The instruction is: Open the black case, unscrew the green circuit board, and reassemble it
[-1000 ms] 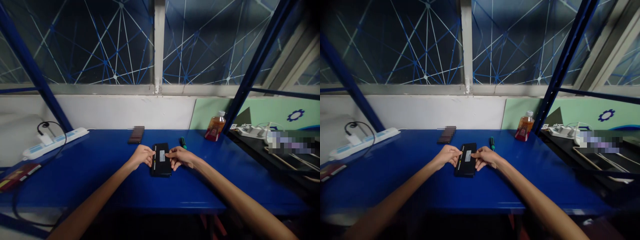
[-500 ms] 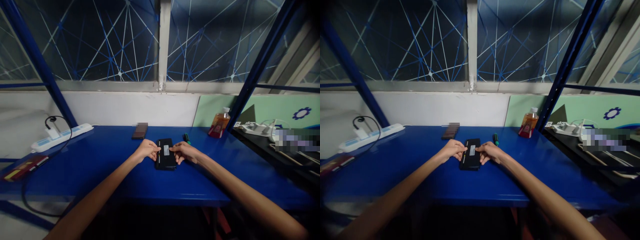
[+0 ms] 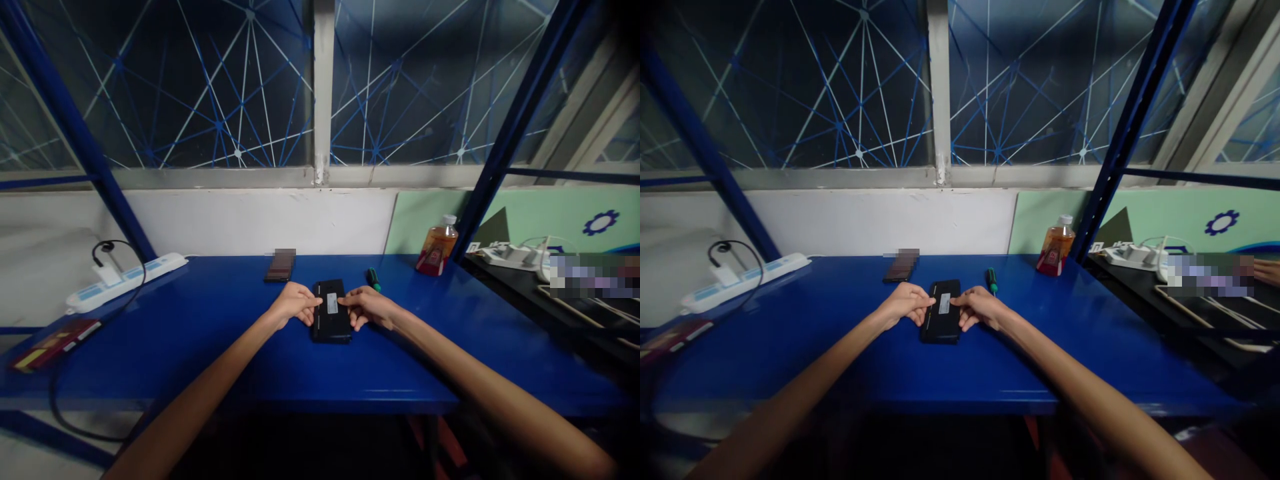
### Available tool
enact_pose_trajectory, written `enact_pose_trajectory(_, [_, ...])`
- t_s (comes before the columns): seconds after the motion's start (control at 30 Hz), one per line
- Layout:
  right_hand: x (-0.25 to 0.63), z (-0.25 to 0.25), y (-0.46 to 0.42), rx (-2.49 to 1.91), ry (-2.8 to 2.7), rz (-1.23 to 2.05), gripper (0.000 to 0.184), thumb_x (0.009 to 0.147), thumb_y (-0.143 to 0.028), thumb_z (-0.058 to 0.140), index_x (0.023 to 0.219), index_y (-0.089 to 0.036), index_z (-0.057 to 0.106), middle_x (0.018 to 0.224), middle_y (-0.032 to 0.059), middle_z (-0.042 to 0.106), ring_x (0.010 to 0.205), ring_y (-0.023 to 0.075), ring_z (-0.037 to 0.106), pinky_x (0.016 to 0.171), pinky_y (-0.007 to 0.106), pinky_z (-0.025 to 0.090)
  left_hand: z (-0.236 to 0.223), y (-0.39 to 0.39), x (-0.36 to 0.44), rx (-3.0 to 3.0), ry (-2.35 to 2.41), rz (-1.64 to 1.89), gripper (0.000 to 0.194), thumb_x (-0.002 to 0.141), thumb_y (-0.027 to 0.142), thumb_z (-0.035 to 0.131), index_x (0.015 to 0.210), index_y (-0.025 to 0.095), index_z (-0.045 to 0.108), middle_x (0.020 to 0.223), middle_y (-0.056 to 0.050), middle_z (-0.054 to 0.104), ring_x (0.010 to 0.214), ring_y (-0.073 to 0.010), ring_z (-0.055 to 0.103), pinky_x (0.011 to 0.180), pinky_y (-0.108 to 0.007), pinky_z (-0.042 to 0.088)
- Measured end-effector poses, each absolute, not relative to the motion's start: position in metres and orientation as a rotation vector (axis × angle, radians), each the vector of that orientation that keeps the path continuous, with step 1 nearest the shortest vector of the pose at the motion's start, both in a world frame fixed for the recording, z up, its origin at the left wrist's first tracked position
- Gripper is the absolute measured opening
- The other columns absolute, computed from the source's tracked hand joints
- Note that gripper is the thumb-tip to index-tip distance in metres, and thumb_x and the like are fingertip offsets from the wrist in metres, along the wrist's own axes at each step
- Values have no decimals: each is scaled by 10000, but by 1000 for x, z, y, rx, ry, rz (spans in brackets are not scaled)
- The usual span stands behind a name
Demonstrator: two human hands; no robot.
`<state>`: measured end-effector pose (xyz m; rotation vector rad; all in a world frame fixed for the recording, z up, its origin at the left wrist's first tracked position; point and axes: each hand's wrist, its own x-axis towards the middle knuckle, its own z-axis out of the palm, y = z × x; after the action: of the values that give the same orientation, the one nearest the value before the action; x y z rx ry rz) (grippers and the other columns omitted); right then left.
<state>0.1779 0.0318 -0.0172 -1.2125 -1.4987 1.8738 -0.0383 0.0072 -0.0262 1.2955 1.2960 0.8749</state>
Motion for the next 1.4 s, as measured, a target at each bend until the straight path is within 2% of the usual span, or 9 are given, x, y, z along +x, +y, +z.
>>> enact_pose_trajectory(0.2, [178, -15, 31, -1201, -1563, 1823, 263, 789, -298, 685, 650, -105, 572, 479, 29, 611, 412, 134, 603, 410, 246, 561, -24, 4, -38, 1307, 1286, 877, 329, 696, 346, 780, 701, 88, 577, 500, -78, 646, 414, -171, 617, 402, -269, 519])
enact_pose_trajectory(0.33, [180, -15, 30, -1227, -1721, 1663, 372, 760, -422, 700, 598, -110, 578, 476, 52, 626, 408, 148, 614, 401, 248, 554, -25, 5, -38, 1304, 1288, 876, 352, 680, 372, 789, 703, 92, 577, 500, -75, 647, 414, -171, 616, 400, -269, 521])
enact_pose_trajectory(0.43, [182, -17, 31, -1215, -1862, 1581, 467, 745, -533, 672, 539, -131, 553, 428, 44, 604, 347, 140, 578, 316, 220, 483, -27, 7, -39, 1309, 1290, 877, 388, 653, 404, 806, 705, 96, 577, 505, -69, 647, 421, -168, 620, 405, -265, 524])
enact_pose_trajectory(0.53, [184, -17, 32, -1194, -1947, 1503, 500, 747, -573, 646, 507, -153, 520, 377, 17, 569, 291, 109, 519, 261, 187, 395, -28, 7, -40, 1302, 1299, 881, 412, 649, 411, 812, 758, 95, 570, 507, -68, 646, 425, -177, 624, 414, -281, 534])
enact_pose_trajectory(0.67, [184, -19, 33, -1189, -2042, 1428, 509, 771, -578, 615, 502, -162, 498, 362, -5, 554, 255, 75, 466, 250, 160, 334, -26, 6, -41, 1289, 1292, 892, 484, 674, 391, 805, 952, 101, 535, 493, -39, 635, 420, -183, 621, 417, -293, 533])
enact_pose_trajectory(0.8, [181, -28, 36, -1196, -2068, 1404, 496, 788, -580, 591, 533, -170, 476, 399, -9, 580, 265, 71, 477, 256, 152, 323, -24, 5, -42, 1290, 1295, 880, 520, 705, 362, 787, 1044, 84, 508, 499, -35, 634, 422, -175, 618, 431, -288, 531])
enact_pose_trajectory(1.0, [181, -33, 37, -1141, -2147, 1299, 439, 867, -501, 505, 583, -167, 488, 469, 3, 621, 258, 57, 445, 268, 160, 313, -22, 6, -43, 1324, 1310, 875, 523, 723, 339, 770, 1074, 66, 494, 490, -18, 620, 415, -174, 613, 423, -285, 526])
enact_pose_trajectory(1.4, [180, -18, 26, -1129, -2221, 1157, 340, 848, -385, 538, 586, -175, 481, 508, 9, 645, 297, 59, 471, 336, 166, 339, -27, 10, -47, 1356, 1303, 860, 572, 704, 393, 782, 1093, 84, 498, 500, -14, 621, 425, -176, 622, 421, -275, 518])
